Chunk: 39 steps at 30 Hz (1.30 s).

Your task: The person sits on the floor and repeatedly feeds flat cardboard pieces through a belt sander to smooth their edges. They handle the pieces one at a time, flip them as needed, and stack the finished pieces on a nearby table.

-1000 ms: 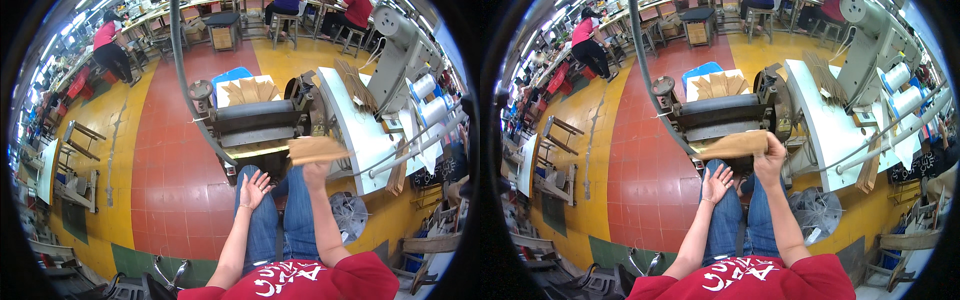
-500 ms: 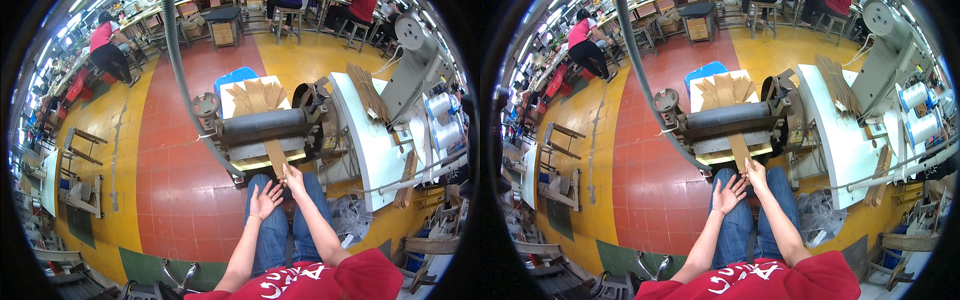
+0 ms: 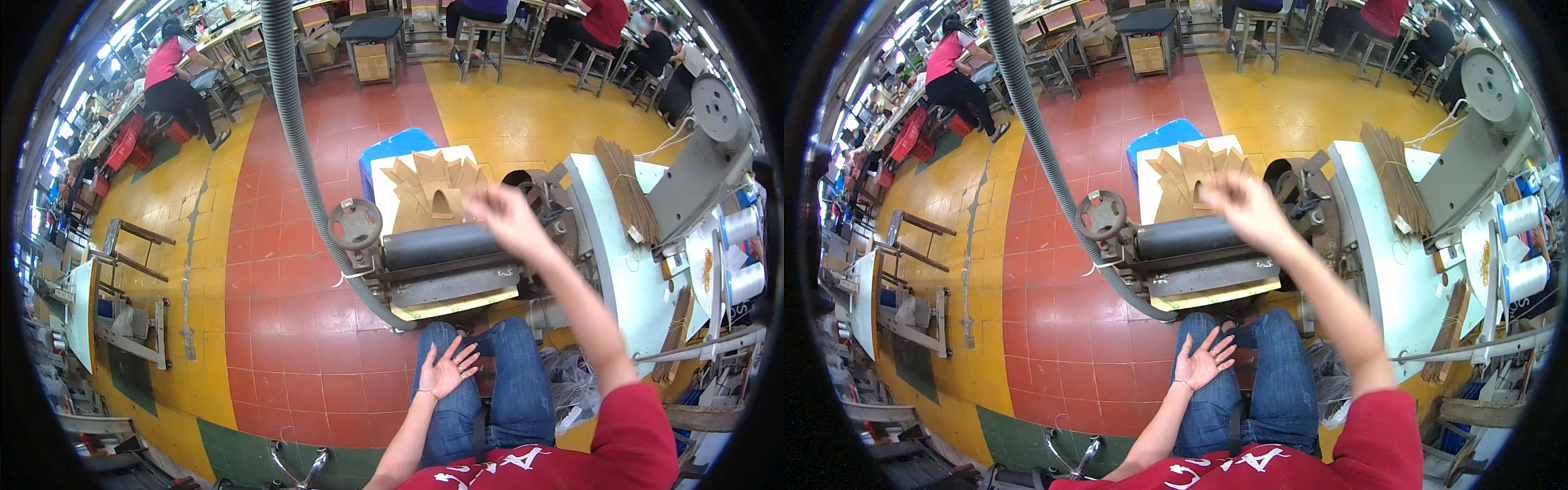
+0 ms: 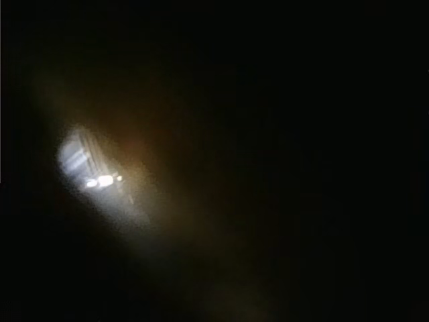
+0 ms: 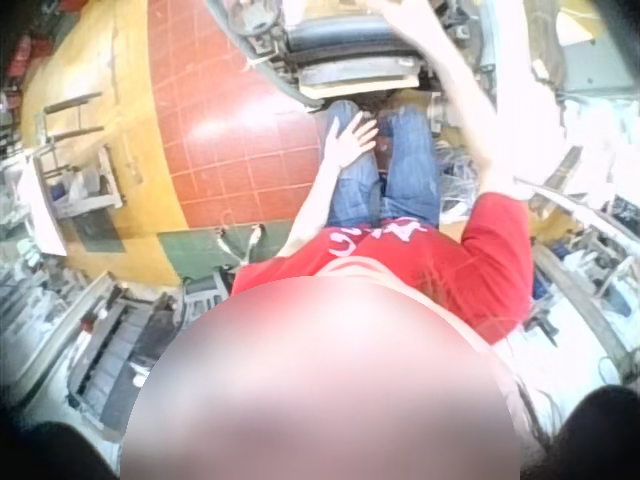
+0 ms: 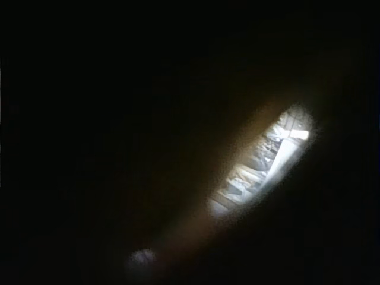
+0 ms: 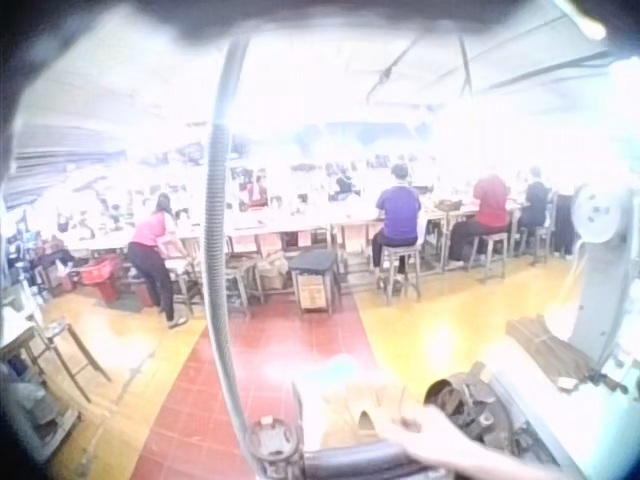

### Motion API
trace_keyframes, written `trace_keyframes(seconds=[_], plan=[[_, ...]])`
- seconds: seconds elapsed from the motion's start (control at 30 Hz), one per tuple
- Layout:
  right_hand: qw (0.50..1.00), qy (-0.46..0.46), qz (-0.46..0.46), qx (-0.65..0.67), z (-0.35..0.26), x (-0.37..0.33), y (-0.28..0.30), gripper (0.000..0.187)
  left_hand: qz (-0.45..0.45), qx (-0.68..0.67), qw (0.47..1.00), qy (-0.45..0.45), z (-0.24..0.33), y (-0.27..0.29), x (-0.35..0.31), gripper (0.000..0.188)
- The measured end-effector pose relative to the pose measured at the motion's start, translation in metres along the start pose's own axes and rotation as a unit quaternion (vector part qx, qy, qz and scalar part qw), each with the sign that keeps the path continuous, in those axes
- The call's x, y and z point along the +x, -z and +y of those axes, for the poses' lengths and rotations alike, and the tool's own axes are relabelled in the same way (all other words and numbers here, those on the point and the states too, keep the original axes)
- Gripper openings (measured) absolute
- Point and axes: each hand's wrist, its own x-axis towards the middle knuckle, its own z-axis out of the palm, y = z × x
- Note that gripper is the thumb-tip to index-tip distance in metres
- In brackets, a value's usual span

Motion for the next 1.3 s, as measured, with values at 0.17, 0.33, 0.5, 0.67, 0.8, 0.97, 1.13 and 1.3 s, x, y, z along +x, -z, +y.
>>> trace_keyframes(seconds=[0.17,0.33,0.5,0.67,0.8,0.97,1.13,1.3], plan=[[0.902,-0.161,-0.217,-0.336,0.079,0.154,0.020,0.062,0.025,-0.019,0.999,-0.007,0.003,-0.007,0.000,0.069],[0.670,-0.116,-0.313,-0.663,0.165,0.185,0.004,0.081,0.016,-0.026,0.999,-0.016,0.003,-0.013,0.000,0.070],[0.517,0.174,-0.424,-0.723,0.200,0.200,-0.014,0.085,-0.005,-0.066,0.998,-0.004,0.005,-0.012,0.002,0.072],[0.416,0.155,-0.592,-0.673,0.199,0.231,-0.016,0.087,0.011,-0.078,0.997,0.005,0.010,-0.012,0.003,0.072],[0.439,0.233,-0.582,-0.644,0.210,0.244,-0.010,0.105,0.015,-0.098,0.995,0.013,0.011,-0.009,0.002,0.073],[0.430,0.526,-0.499,-0.539,0.233,0.243,-0.041,0.079,-0.058,-0.175,0.983,0.017,0.012,-0.003,0.003,0.076],[0.324,0.427,-0.596,-0.599,0.237,0.246,-0.079,0.121,0.002,-0.118,0.993,0.014,0.012,-0.005,0.003,0.076],[0.389,0.402,-0.595,-0.577,0.228,0.255,-0.068,0.157,0.021,-0.116,0.993,0.017,0.012,-0.010,0.005,0.075]])
